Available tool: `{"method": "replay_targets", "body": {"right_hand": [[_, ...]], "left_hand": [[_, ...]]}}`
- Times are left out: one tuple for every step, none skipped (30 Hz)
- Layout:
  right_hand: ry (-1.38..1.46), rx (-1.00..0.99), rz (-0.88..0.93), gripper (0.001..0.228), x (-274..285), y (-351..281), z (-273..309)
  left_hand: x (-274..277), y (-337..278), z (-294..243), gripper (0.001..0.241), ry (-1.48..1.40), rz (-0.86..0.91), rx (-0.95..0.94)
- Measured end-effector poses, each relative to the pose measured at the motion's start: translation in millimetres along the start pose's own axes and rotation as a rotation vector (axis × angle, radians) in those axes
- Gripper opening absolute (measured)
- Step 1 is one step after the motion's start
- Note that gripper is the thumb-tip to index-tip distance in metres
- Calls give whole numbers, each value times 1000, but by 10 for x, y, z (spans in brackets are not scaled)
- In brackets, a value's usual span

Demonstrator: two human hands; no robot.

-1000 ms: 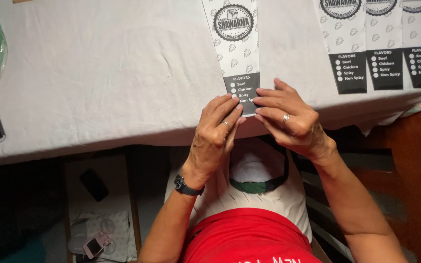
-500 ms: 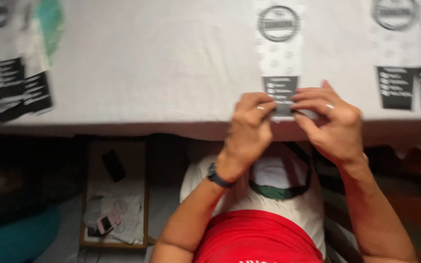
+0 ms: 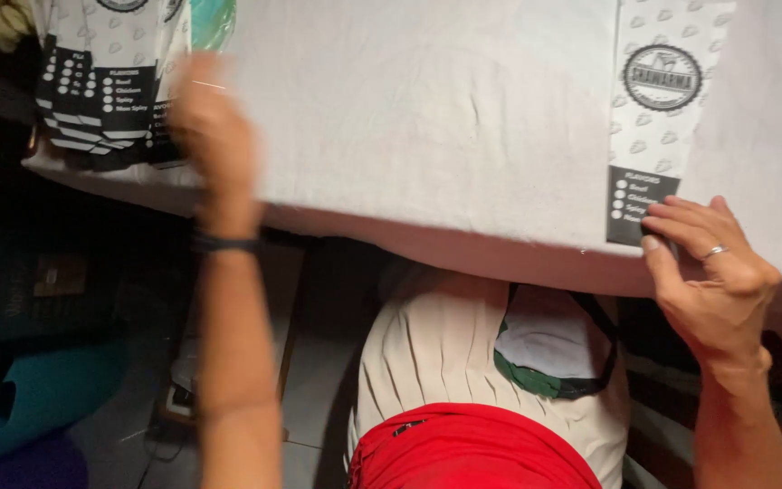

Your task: Folding the bottom flaps of paper food sleeves and applying glue to seal them.

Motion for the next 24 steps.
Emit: {"method": "replay_targets", "body": {"right_hand": [[-25, -4, -5, 16, 69, -20, -40], [-49, -9, -10, 17, 143, -41, -83], [-65, -20, -15, 17, 184, -58, -131], [-83, -16, -29, 18, 229, -77, -180], [-108, -12, -43, 19, 294, -104, -229], [-130, -24, -50, 19, 304, -90, -218], [-105, -16, -51, 18, 310, -79, -205], [-80, -8, -52, 17, 316, -66, -194], [-94, -18, -58, 17, 312, -64, -188], [-92, -6, -66, 21, 303, -61, -174], [-83, 10, -71, 25, 271, -45, -167], [-91, 4, -72, 25, 269, -57, -163], [-105, 1, -72, 29, 261, -53, -163], [-119, -2, -72, 33, 252, -49, -160], [-120, -3, -70, 33, 246, -53, -169], [-117, 10, -66, 35, 240, -57, -172], [-111, 25, -63, 36, 226, -50, -176], [-110, 26, -61, 36, 229, -58, -189], [-120, 34, -62, 37, 226, -64, -205], [-129, 42, -62, 37, 224, -70, -223], [-129, 43, -60, 37, 224, -55, -204], [-139, 39, -67, 37, 226, -40, -190], [-151, 32, -74, 36, 231, -38, -173], [-153, 30, -73, 36, 213, -35, -180]], "left_hand": [[-510, 113, 257, 43, -587, -192, 212], [-995, 227, 500, 36, -1175, -395, 420], [-1102, 189, 674, 36, -1192, -401, 410], [-1220, 174, 811, 43, -1214, -269, 288], [-1329, 172, 913, 52, -1233, -143, 160], [-1229, 160, 895, 52, -1253, -154, 147], [-1150, 136, 871, 54, -1285, -45, 115], [-1075, 108, 850, 57, -1312, 64, 79], [-788, 77, 773, 57, -1324, 56, 66], [-533, 33, 692, 64, -1298, 198, 68], [-303, -52, 636, 71, -1264, 344, 72], [70, -94, 607, 71, -1270, 342, 64], [430, -152, 586, 73, -1257, 395, 13], [789, -213, 572, 74, -1244, 448, -36], [1081, -295, 490, 74, -1245, 450, -37], [1384, -371, 422, 72, -1231, 360, -39], [1679, -444, 365, 70, -1214, 270, -37], [1992, -457, 360, 70, -1214, 272, -35], [2297, -471, 335, 74, -1226, 361, -105], [2604, -487, 309, 78, -1236, 450, -175], [2782, -518, 251, 78, -1237, 452, -174], [2967, -545, 193, 83, -1276, 430, -169], [3156, -578, 131, 87, -1317, 407, -165], [3217, -610, 140, 87, -1318, 408, -168]]}}
Point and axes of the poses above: each hand's wrist, its own y-axis towards the middle knuckle, its own x-axis out of the back of the hand, z = x × y, the point moved 2 cm from there along y, towards the middle knuckle, and after that the axes turned 13 degrees about y, right-handed, at the moved point
